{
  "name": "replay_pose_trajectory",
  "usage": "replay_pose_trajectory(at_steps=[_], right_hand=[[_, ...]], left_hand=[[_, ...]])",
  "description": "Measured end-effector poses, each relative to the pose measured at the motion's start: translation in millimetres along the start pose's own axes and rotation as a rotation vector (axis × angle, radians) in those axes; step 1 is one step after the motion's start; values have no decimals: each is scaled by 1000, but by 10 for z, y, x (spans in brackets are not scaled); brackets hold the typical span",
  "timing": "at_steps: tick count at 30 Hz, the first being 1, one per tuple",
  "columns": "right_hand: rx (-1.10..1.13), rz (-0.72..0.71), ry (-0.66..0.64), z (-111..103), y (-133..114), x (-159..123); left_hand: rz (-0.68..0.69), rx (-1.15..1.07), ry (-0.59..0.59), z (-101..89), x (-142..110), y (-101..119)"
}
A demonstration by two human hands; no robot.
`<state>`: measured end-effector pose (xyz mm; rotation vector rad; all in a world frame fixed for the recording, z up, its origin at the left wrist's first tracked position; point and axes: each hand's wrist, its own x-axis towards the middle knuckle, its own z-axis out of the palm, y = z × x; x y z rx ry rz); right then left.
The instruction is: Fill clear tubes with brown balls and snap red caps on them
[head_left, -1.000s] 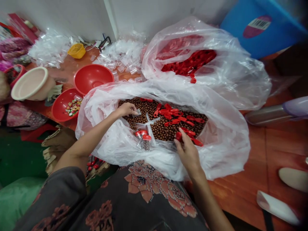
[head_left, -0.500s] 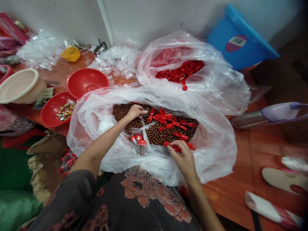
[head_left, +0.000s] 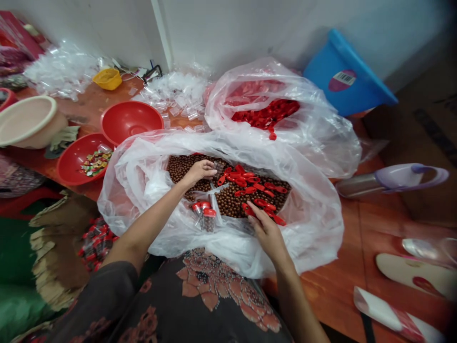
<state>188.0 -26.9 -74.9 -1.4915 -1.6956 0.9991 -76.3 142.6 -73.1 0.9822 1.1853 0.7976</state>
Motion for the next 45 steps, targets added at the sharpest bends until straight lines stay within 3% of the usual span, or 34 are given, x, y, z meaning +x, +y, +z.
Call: replay_pose_trajectory(at_steps=[5,10,18,24,35,39,45], right_hand=[[306,141,14,19,-162,87],[365,203,33,46,-367,188],[445,187,63,208,-627,361],[263,-71,16,274,-706,446],[-57,-329,-78,216,-614,377],[-270,-465,-96,183,-619,369],[-511,-692,103,317,-586,340]], left_hand=[[7,-96,-19,-27,-425,186],[-97,-147,13,13,-942,333],[-129,-128,-42,122,-1300,200],[-69,-138,-128,239,-1364,49],[175,112,-98,277,-1333,-87],[238,184,-71,279,-1340,-92],[153,-48,-55,472,-1383,-80]])
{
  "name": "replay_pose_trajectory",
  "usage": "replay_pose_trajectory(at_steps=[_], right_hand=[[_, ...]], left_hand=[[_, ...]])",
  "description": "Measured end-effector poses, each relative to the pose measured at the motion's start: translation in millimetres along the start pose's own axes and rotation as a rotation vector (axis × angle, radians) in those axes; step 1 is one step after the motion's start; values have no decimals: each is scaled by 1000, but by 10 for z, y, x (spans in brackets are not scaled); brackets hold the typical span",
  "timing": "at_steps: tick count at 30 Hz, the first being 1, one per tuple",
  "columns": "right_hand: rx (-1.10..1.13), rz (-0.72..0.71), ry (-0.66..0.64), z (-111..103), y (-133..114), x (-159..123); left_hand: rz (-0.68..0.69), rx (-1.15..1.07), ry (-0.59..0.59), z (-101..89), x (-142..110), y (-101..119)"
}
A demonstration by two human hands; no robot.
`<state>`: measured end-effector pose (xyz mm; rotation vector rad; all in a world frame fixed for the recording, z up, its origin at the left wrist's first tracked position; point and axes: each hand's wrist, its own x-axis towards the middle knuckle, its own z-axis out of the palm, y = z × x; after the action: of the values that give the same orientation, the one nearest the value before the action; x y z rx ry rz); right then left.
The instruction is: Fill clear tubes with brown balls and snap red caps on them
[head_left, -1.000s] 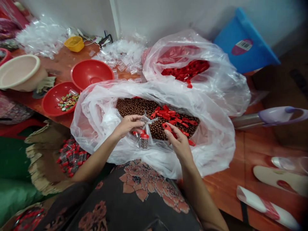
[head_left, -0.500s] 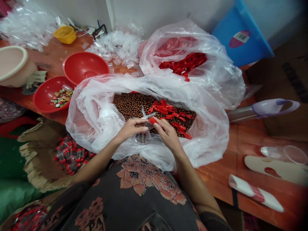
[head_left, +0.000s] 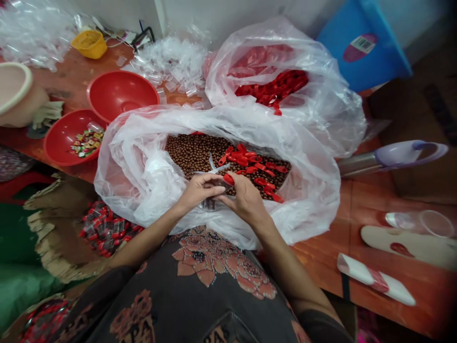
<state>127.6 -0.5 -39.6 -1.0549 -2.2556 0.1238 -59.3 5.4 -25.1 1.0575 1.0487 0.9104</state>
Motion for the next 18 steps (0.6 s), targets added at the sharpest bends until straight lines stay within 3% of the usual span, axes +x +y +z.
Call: replay_pose_trajectory(at_steps=[7,11,14,18], right_hand=[[-62,-24,-36,112,-65,-40],[169,59,-171,16,-36,-46],[554,317,-189,-42,15,-72],[963,793,96,-7,-4,-88]], left_hand=[[-170,-144,79,306,14,-162],[-139,-124,72,338,-13,-192],[-164,-157,64,294,-30,-120],[-232,-176,17,244,-39,-56]])
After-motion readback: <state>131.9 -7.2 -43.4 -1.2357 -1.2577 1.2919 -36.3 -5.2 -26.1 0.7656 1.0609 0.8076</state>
